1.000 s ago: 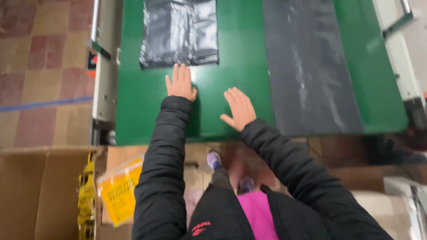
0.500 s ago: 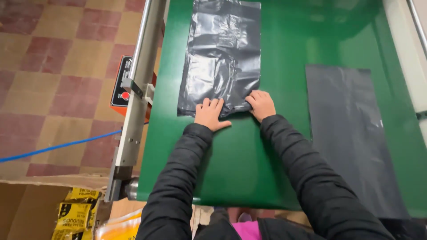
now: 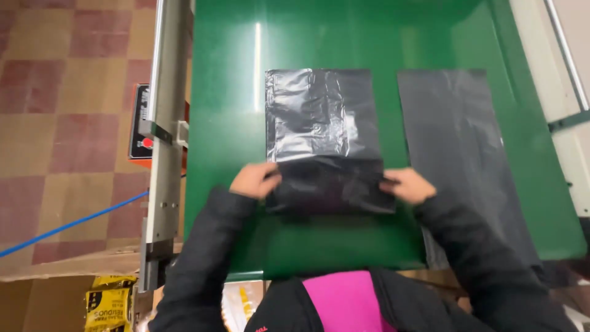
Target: Folding plastic trash bags and sealing them into yellow plastic retail sleeves using a heat sealer.
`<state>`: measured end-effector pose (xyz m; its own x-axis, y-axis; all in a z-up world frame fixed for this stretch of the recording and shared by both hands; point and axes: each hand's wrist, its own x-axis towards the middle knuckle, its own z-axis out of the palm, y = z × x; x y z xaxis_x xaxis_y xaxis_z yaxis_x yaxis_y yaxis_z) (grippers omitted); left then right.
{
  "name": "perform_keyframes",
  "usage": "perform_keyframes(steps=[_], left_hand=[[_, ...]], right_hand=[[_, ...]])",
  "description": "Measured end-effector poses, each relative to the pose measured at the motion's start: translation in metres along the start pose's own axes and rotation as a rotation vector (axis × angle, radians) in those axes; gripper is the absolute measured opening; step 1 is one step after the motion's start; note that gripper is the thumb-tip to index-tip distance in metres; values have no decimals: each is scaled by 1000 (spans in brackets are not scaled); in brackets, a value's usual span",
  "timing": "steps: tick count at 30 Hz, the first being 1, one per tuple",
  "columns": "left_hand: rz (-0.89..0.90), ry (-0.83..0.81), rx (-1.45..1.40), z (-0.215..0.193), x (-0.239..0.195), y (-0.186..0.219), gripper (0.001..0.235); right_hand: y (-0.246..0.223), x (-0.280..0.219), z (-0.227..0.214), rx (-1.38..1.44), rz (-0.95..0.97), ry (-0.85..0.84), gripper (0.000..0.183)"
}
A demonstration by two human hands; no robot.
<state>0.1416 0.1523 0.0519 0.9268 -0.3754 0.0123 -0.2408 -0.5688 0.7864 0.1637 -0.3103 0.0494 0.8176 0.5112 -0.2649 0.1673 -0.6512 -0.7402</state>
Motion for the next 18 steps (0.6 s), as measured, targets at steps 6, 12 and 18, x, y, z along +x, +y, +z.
perform_keyframes(steps=[6, 12, 18], left_hand=[[-187, 348, 74, 71, 95, -107, 42], [-460, 277, 54, 66, 71, -79, 46], [-492, 151, 82, 46, 62, -32, 40]], right_hand=[[38, 141, -70, 70, 17, 155, 38], [55, 294, -90, -402, -35, 331, 72], [28, 277, -76, -505, -119, 266, 24]])
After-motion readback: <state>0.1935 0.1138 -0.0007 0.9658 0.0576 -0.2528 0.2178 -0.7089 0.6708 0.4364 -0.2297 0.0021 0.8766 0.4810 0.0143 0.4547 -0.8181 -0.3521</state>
